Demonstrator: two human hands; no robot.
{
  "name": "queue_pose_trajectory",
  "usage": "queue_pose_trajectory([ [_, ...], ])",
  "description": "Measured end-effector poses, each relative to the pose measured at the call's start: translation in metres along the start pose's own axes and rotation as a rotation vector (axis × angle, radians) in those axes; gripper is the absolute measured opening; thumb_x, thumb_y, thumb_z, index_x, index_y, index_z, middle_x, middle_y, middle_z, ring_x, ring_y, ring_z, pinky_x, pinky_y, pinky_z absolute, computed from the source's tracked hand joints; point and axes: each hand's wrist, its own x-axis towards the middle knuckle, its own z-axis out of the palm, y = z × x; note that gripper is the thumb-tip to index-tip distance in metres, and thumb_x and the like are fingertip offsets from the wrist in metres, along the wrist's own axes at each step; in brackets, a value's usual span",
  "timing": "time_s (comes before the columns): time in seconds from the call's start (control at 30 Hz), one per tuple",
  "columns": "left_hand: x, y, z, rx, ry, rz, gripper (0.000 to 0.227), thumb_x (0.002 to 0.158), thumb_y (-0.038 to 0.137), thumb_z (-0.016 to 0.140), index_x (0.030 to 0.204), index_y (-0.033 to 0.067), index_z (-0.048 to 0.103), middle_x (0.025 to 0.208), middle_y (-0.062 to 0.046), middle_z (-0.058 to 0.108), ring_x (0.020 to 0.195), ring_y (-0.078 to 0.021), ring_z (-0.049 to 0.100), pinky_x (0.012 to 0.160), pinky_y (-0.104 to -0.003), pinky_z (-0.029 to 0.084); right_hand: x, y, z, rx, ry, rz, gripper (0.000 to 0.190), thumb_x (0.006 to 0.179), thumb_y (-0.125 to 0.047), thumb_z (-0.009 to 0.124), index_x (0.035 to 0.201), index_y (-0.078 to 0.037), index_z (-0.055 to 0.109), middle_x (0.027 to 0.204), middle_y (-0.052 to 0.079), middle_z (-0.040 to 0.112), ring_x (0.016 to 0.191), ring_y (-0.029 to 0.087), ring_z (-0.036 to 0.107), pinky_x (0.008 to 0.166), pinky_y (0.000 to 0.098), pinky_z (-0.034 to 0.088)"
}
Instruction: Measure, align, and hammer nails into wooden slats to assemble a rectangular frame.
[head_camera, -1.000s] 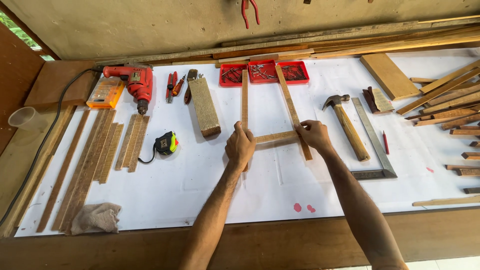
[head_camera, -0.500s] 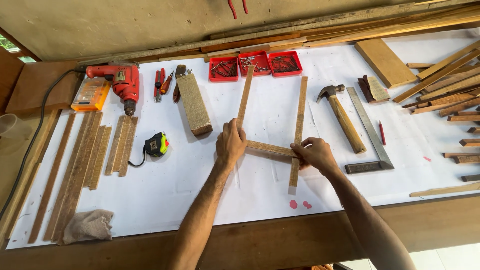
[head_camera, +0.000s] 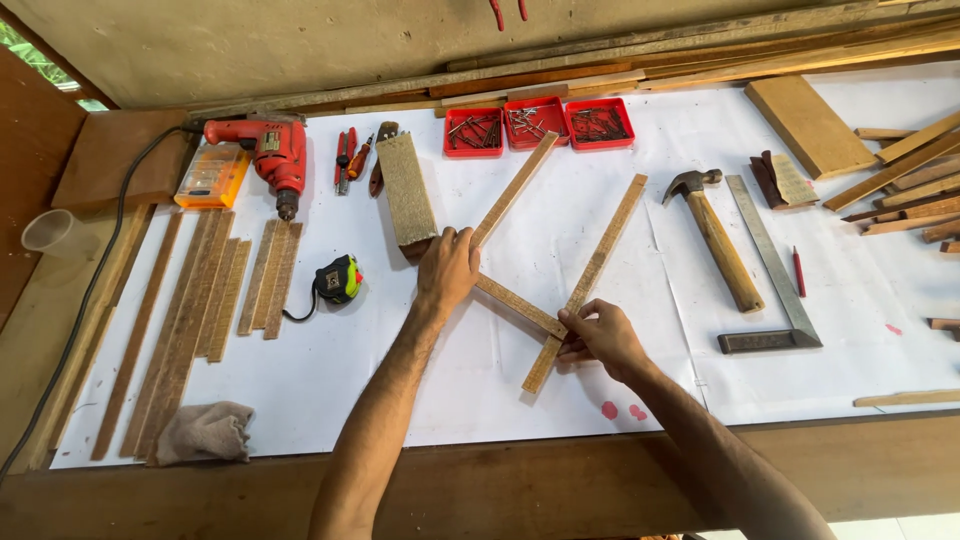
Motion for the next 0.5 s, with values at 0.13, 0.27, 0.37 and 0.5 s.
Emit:
queue_pose_trajectory([
  [0.13, -0.005, 0.031, -0.022, 0.187, 0.124, 0.044, 0.041, 0.093, 0.031, 0.069, 0.124, 0.0036, 0.065, 0.109, -0.015, 0.067, 0.097, -0.0262, 0.066, 0.077, -0.040, 0.058, 0.004, -0.007, -0.002, -0.068, -0.008, 0.018, 0.042, 0.099, -0.031, 0.063, 0.102, 0.012, 0.061, 0.076, 0.026, 0.072, 0.058, 0.027, 0.075, 0.052, 0.0373, 0.068],
  [0.27, -0.024, 0.082, -0.055, 0.172, 0.057, 0.058, 0.042, 0.090, 0.042, 0.070, 0.114, 0.0066, 0.069, 0.095, -0.013, 0.069, 0.082, -0.0232, 0.065, 0.064, -0.038, 0.052, 0.030, -0.016, -0.020, -0.565, 0.078, -0.112, 0.038, 0.105, -0.034, 0.058, 0.107, 0.001, 0.071, 0.082, 0.020, 0.074, 0.060, 0.025, 0.072, 0.053, 0.0376, 0.063],
  [0.37, -0.033, 0.088, -0.050, 0.043, -0.191, -0.060, 0.043, 0.099, 0.046, 0.065, 0.116, 0.0056, 0.068, 0.084, -0.014, 0.071, 0.068, -0.0201, 0.064, 0.055, -0.035, 0.048, 0.056, -0.024, -0.035, -0.883, 0.150, -0.434, 0.024, 0.102, -0.024, 0.057, 0.114, -0.008, 0.070, 0.101, 0.016, 0.073, 0.080, 0.027, 0.070, 0.060, 0.0381, 0.064],
  [0.5, -0.030, 0.065, -0.011, 0.002, -0.203, -0.067, 0.038, 0.102, 0.039, 0.065, 0.100, 0.0011, 0.072, 0.084, -0.015, 0.068, 0.062, -0.0184, 0.063, 0.051, -0.033, 0.050, 0.096, -0.024, -0.057, -1.218, 0.098, -0.822, 0.039, 0.086, 0.001, 0.059, 0.114, -0.021, 0.075, 0.135, 0.014, 0.063, 0.121, 0.032, 0.056, 0.080, 0.0418, 0.061],
])
